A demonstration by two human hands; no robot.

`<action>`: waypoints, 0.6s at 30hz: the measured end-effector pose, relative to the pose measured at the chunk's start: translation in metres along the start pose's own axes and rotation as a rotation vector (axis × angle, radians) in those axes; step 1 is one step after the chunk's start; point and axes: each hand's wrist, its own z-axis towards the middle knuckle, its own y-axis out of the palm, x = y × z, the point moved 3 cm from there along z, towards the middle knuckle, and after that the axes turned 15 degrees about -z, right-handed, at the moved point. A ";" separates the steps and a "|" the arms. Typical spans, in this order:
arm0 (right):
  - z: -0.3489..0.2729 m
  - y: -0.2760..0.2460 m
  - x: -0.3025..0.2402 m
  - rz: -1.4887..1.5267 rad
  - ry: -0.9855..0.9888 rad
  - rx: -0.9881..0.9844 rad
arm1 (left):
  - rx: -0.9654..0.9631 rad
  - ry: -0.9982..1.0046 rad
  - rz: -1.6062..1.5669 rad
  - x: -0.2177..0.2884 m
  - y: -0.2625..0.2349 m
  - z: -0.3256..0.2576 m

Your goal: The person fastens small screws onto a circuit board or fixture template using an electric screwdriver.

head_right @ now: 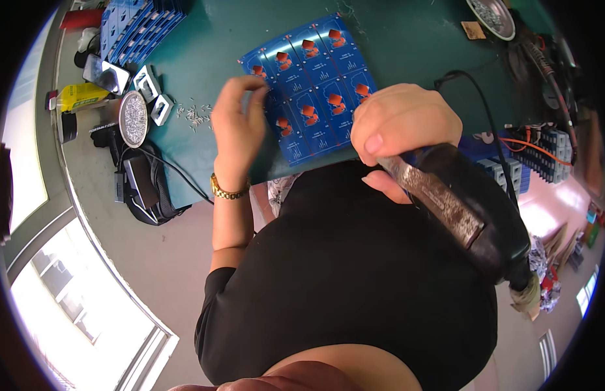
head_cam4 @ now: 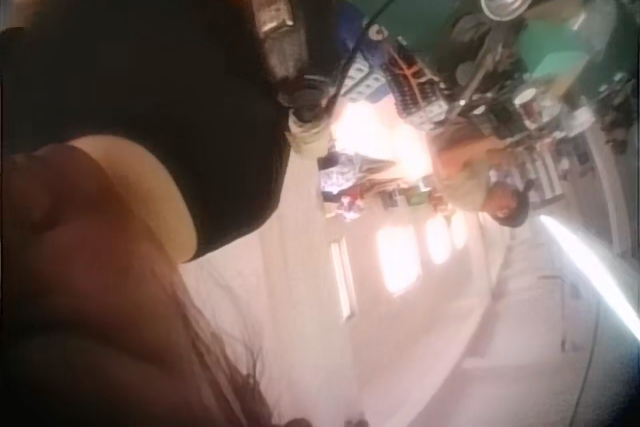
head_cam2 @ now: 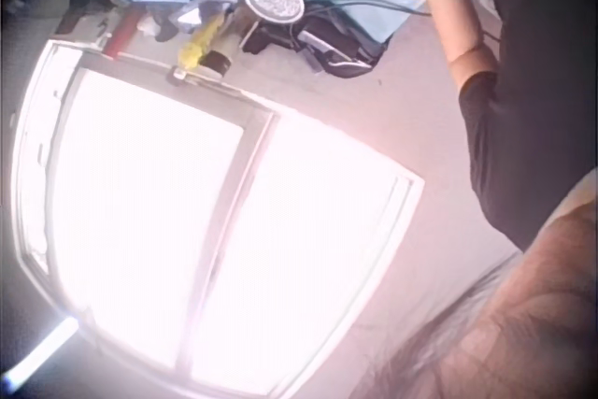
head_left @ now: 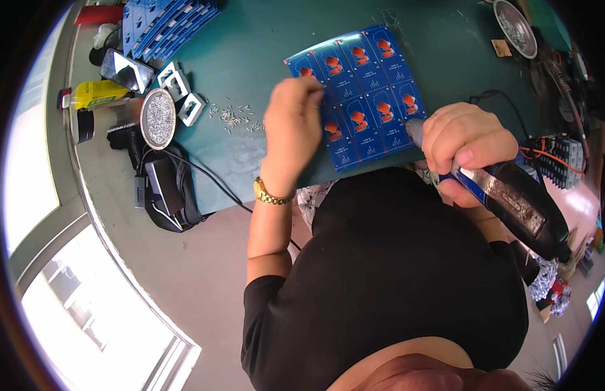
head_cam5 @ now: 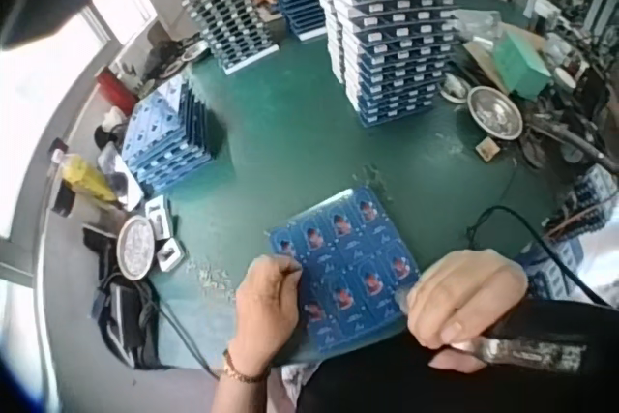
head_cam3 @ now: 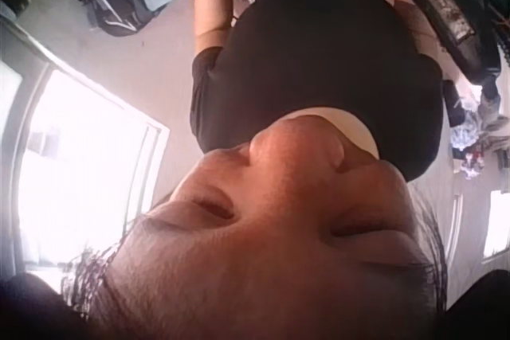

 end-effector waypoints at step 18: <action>-0.006 0.005 -0.012 -0.095 -0.010 0.031 | -0.234 0.195 0.075 0.024 0.048 -0.014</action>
